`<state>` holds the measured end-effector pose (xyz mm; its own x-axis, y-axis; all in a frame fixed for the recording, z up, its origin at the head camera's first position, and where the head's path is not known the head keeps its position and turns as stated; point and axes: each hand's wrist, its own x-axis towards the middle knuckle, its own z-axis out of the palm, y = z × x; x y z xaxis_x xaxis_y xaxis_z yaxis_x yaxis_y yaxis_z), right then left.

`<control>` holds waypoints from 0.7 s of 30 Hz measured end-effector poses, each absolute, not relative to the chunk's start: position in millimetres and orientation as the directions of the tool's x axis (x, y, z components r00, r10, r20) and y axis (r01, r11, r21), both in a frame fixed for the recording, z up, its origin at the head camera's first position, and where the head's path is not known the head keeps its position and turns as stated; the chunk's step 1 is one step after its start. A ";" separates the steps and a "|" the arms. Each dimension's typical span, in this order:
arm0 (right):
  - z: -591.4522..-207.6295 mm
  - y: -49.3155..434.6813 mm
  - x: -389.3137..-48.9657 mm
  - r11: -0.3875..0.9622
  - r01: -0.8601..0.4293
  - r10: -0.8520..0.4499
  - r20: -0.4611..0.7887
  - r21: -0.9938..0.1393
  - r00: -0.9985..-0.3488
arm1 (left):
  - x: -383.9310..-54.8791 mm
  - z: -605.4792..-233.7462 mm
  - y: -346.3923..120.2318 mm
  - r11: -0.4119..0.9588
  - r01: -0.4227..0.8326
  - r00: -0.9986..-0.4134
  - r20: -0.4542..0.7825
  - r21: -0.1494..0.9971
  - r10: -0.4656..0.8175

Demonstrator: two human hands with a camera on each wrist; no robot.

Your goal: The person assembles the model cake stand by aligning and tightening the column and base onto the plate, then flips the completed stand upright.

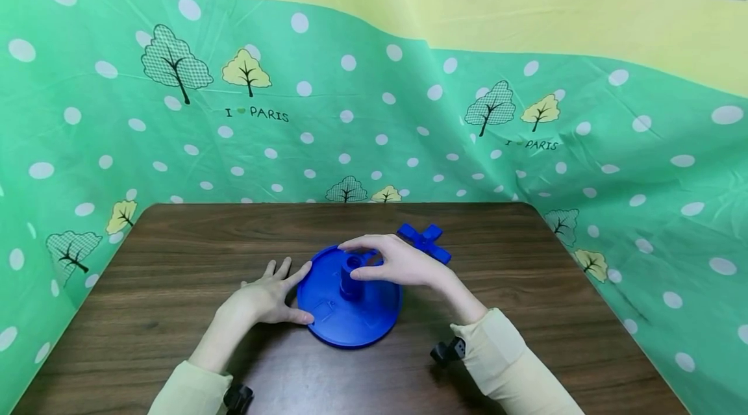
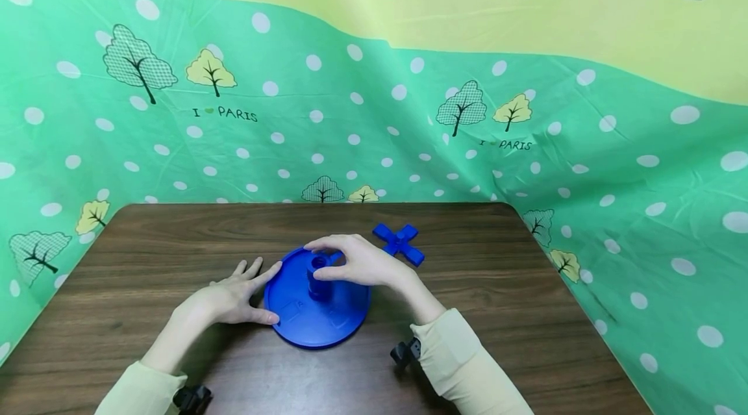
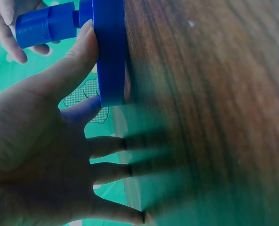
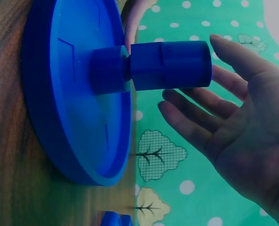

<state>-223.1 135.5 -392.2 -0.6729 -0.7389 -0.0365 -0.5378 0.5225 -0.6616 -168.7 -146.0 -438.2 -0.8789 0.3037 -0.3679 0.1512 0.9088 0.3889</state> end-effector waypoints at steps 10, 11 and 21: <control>-401.9 133.3 -222.6 0.519 -0.512 -0.704 -0.003 -0.685 -0.710 | -168.8 -437.3 -145.5 0.911 0.147 -0.879 -0.372 0.387 0.299; -402.8 132.9 -221.6 0.530 -0.502 -0.688 -0.001 -0.683 -0.726 | -168.7 -437.5 -145.6 0.911 0.147 -0.879 -0.371 0.387 0.299; -404.4 131.8 -216.5 0.531 -0.465 -0.662 -0.004 -0.708 -0.750 | -168.2 -438.2 -145.3 0.911 0.147 -0.880 -0.370 0.385 0.298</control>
